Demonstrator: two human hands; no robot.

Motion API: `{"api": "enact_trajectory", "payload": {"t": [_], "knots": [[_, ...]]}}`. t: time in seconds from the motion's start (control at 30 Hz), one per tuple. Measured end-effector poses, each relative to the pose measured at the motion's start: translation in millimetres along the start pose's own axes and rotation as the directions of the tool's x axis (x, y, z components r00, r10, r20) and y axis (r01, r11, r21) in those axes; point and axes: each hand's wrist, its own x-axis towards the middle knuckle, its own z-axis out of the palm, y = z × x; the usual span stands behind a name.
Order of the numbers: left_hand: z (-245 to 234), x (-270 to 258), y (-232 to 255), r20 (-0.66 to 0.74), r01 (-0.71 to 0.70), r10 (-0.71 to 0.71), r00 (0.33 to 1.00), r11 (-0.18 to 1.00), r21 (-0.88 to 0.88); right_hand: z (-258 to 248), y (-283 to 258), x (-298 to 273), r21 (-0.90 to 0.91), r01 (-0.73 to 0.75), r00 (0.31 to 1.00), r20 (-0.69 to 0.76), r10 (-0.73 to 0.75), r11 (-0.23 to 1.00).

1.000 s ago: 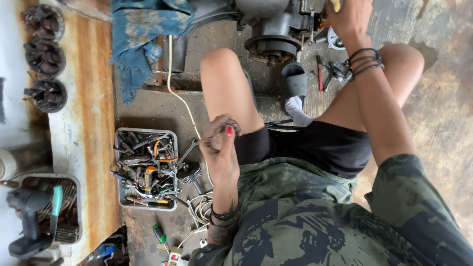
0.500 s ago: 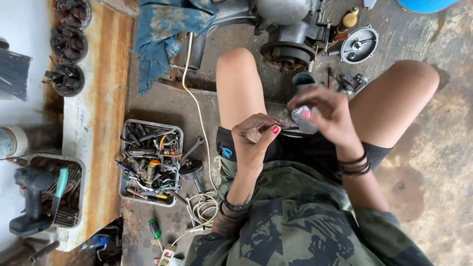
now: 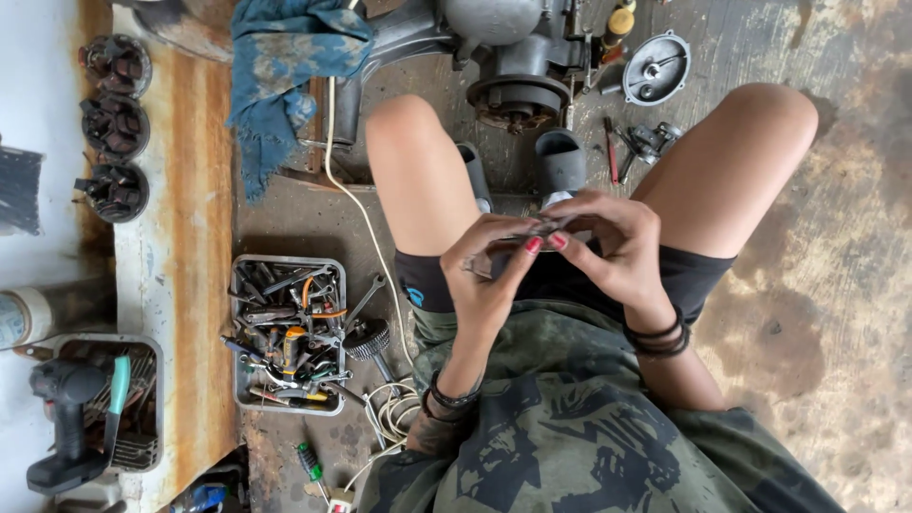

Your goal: The person uses a screwdriver to remove a bolt from a small engine block, then uses pliers to remove a small metal pin. They then use a brush to clean the pin and the engine part.

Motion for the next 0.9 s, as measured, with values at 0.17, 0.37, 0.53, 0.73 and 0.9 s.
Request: {"api": "enact_trajectory", "payload": {"t": [0.17, 0.37, 0.53, 0.73, 0.9], "knots": [[-17, -2, -17, -0.079, 0.028, -0.032, 0.996, 0.998, -0.056, -15, 97, 54, 0.393, -0.197, 0.946, -0.165, 0.280, 0.898], [-27, 8, -12, -0.096, 0.026, -0.033, 0.995, 0.997, -0.069, -91, 350, 126, 0.636, -0.200, 0.359, -0.660, 0.660, 0.745], [-42, 4, -28, -0.099, 0.051, -0.063, 0.993, 0.991, -0.121, -85, 429, 85, 0.333, -0.520, 0.258, -0.816, 0.517, 0.786], [-48, 8, -35, -0.083, 0.049, -0.062, 0.995, 0.986, -0.158, -66, 386, 67, 0.201, -0.649, 0.349, -0.778, 0.522, 0.733], [-42, 16, -38, -0.072, 0.130, -0.150, 0.986, 0.966, -0.222, -112, 475, 28, -0.050, -0.780, 0.451, -0.736, 0.505, 0.624]]}}
